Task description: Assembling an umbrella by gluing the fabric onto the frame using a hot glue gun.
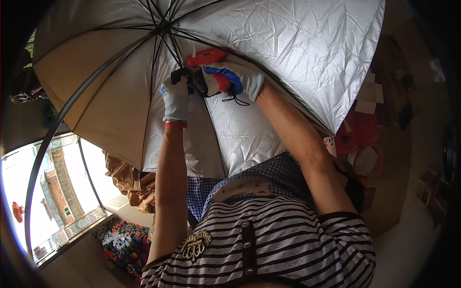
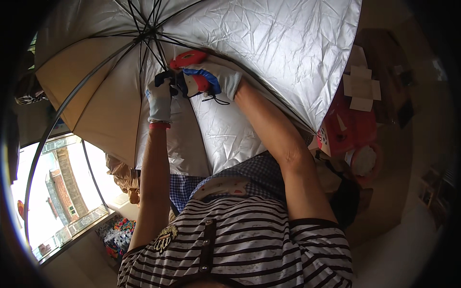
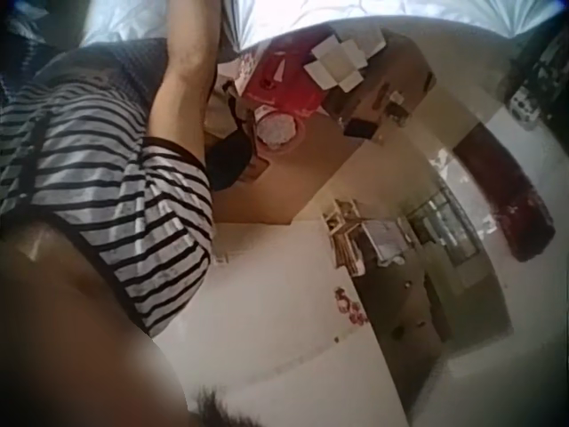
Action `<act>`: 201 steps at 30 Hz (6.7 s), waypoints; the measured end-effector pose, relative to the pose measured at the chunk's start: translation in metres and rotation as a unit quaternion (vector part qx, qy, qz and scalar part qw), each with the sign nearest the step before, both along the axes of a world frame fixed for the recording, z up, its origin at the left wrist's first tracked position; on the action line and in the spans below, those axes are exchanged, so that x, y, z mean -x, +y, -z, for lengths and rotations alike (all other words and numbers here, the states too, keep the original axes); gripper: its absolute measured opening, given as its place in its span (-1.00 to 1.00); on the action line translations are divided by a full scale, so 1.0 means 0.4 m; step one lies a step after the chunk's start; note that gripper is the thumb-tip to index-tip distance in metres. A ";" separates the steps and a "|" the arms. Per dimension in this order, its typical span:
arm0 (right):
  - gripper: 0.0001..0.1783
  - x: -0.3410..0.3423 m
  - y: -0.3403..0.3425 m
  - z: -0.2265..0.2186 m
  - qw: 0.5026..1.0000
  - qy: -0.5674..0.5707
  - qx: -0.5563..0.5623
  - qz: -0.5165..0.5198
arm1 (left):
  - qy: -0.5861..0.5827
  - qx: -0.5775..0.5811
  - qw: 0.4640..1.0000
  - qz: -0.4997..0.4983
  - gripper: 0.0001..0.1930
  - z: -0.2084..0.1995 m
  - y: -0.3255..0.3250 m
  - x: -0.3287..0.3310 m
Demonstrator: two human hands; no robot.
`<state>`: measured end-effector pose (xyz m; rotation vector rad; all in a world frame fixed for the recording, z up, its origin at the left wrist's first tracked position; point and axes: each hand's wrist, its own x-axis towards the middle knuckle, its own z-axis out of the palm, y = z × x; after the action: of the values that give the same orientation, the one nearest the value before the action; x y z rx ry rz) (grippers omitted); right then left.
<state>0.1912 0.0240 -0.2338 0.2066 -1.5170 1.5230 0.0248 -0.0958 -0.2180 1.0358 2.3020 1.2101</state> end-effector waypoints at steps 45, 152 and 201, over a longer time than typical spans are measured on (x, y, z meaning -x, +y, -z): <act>-0.67 0.006 -0.097 -0.173 0.808 -0.404 0.425 -0.051 | 0.119 0.101 0.987 0.035 -0.71 -0.075 -0.014 -0.020; -0.82 0.001 -0.062 -0.069 0.874 -0.266 0.376 -0.157 | 0.119 0.063 0.983 0.123 -0.80 -0.128 -0.003 -0.051; -0.83 -0.111 -0.191 -0.040 0.941 -0.150 0.166 0.254 | 0.162 0.100 0.981 -0.023 -0.72 0.025 -0.100 -0.087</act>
<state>0.2358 -0.0524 -0.2177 -0.5969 -1.3689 1.3923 0.0598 -0.1359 -0.2279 1.1818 2.6414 0.8530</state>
